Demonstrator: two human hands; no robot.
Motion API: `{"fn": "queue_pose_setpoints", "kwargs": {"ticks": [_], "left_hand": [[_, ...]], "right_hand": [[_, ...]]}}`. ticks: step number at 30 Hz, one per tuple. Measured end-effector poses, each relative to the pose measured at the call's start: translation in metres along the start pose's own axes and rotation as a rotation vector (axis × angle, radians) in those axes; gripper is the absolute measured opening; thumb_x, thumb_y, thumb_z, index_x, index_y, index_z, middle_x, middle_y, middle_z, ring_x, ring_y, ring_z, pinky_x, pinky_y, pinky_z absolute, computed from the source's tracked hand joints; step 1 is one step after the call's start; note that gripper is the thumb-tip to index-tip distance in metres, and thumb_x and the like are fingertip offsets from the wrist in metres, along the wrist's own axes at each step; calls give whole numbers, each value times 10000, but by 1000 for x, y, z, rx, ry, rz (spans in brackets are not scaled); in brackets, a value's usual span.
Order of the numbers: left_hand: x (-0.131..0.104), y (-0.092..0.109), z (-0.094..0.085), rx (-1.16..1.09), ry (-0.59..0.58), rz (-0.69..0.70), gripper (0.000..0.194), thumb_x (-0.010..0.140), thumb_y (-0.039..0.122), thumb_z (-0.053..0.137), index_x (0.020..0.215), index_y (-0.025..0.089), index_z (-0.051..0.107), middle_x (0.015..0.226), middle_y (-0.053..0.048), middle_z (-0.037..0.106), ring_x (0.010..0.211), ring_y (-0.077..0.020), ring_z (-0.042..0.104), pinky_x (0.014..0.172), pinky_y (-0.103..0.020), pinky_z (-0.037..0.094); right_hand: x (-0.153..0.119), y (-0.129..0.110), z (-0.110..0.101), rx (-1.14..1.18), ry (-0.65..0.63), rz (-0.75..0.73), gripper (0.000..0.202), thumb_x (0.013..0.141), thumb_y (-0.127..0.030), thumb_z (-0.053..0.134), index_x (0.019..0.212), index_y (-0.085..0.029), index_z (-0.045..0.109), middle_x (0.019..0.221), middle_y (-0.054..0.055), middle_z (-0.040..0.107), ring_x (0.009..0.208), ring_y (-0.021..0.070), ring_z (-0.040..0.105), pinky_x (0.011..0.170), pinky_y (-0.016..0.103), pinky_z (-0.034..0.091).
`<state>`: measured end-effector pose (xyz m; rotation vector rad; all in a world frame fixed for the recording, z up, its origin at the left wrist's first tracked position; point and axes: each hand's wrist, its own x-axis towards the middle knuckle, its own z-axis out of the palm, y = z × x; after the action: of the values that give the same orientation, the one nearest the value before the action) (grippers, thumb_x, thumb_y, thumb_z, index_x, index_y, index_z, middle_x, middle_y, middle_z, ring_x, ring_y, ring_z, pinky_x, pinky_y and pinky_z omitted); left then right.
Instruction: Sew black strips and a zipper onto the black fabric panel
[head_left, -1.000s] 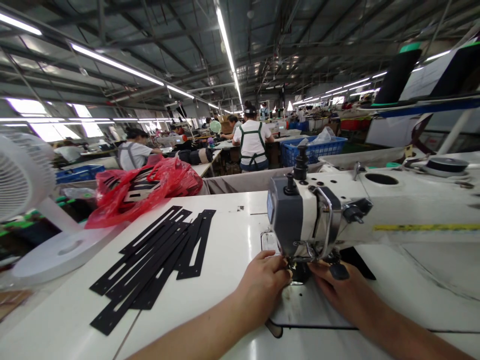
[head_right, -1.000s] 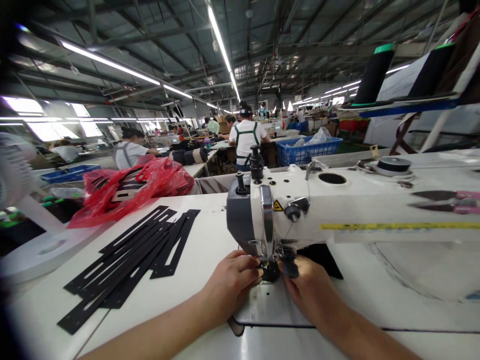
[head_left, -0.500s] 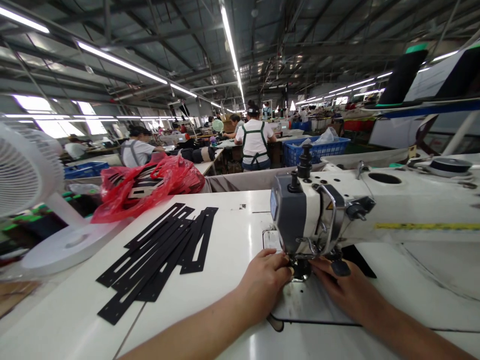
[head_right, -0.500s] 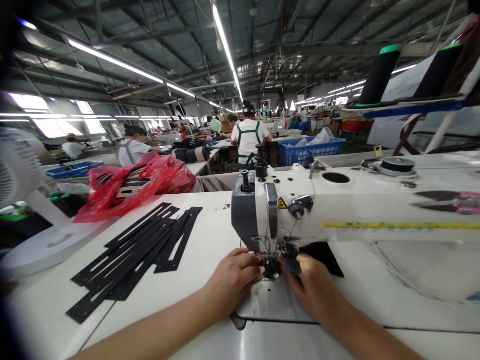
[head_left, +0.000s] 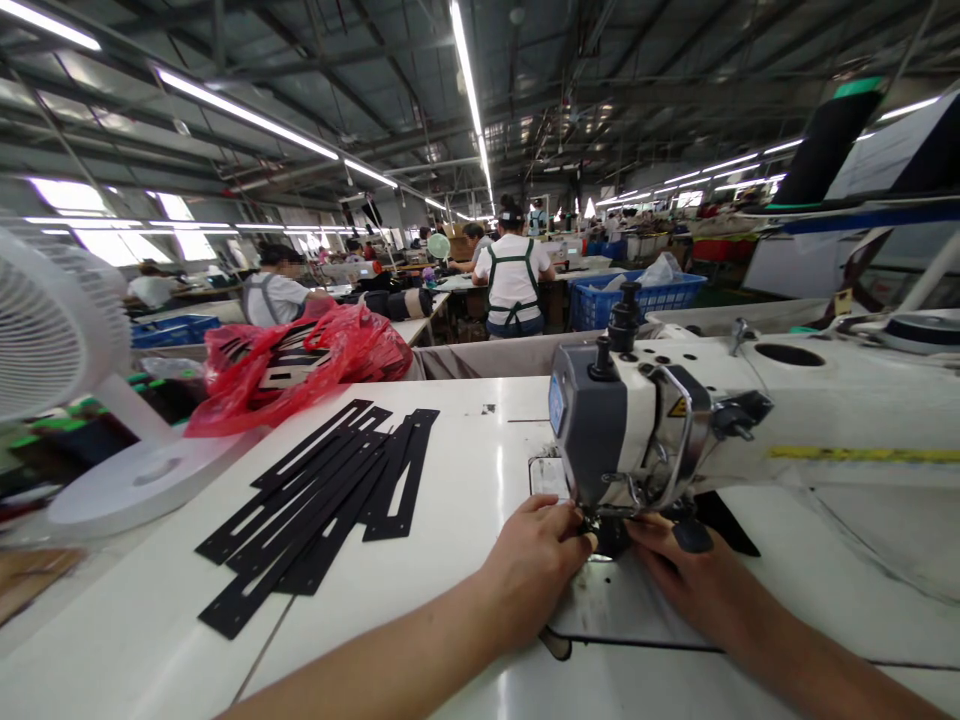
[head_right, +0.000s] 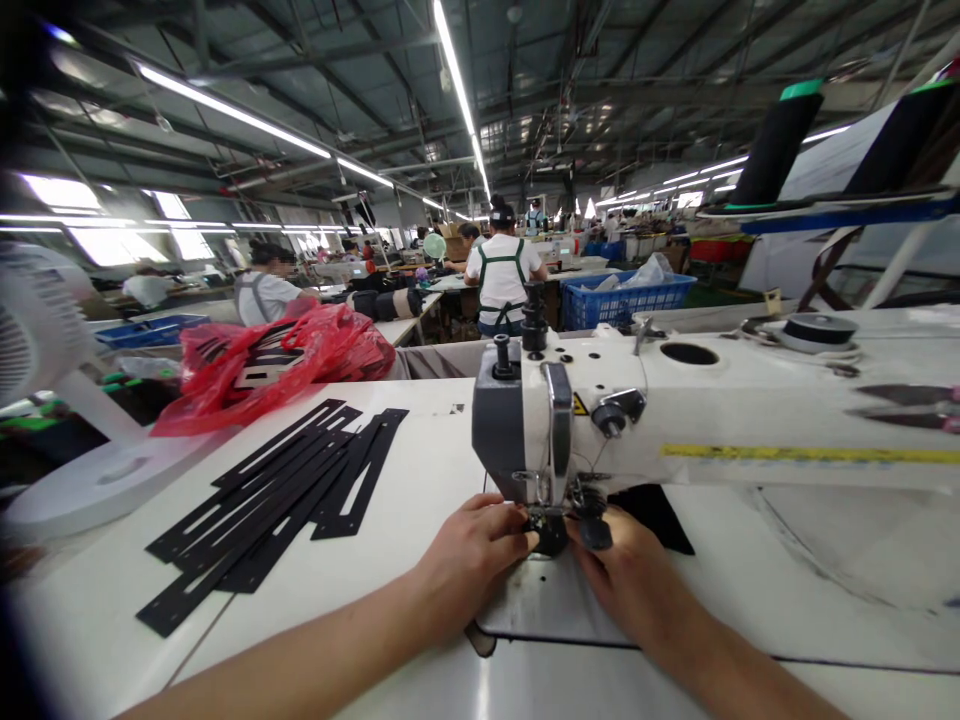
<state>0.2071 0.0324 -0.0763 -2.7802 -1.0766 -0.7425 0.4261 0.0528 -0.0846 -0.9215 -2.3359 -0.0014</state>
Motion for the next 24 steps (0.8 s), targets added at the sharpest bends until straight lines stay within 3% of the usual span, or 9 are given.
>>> {"fn": "queue_pose_setpoints", "kwargs": {"ticks": [15, 18, 21, 24], "left_hand": [[1, -4, 7, 9, 46, 32, 108, 853, 141, 548, 926, 176, 619, 902, -39, 638, 864, -155, 609, 923, -330, 420], [1, -7, 7, 19, 54, 23, 109, 854, 154, 563, 945, 184, 616, 925, -32, 643, 888, -146, 611, 927, -319, 422], [-3, 0, -2, 29, 68, 25, 107, 867, 152, 540, 944, 184, 608, 968, -35, 649, 952, -157, 607, 970, -348, 399], [-9, 24, -7, 43, 165, 120, 198, 886, 197, 511, 1071, 158, 568, 1033, -58, 652, 1093, -205, 555, 1022, -398, 359]], "right_hand": [[6, -6, -6, -76, -28, -47, 276, 887, -144, 361, 858, -176, 634, 849, 49, 676, 757, 152, 640, 672, 237, 507], [1, 5, -24, -179, 6, -62, 193, 852, -193, 454, 919, -168, 633, 940, 90, 667, 862, 219, 631, 739, 331, 518], [-17, 9, -43, -336, 82, -62, 221, 820, -178, 445, 881, -99, 642, 904, 188, 655, 798, 324, 629, 662, 475, 512], [-43, -11, -47, -530, 135, -191, 269, 739, -56, 382, 773, -124, 640, 765, 153, 666, 668, 297, 636, 588, 440, 512]]}}
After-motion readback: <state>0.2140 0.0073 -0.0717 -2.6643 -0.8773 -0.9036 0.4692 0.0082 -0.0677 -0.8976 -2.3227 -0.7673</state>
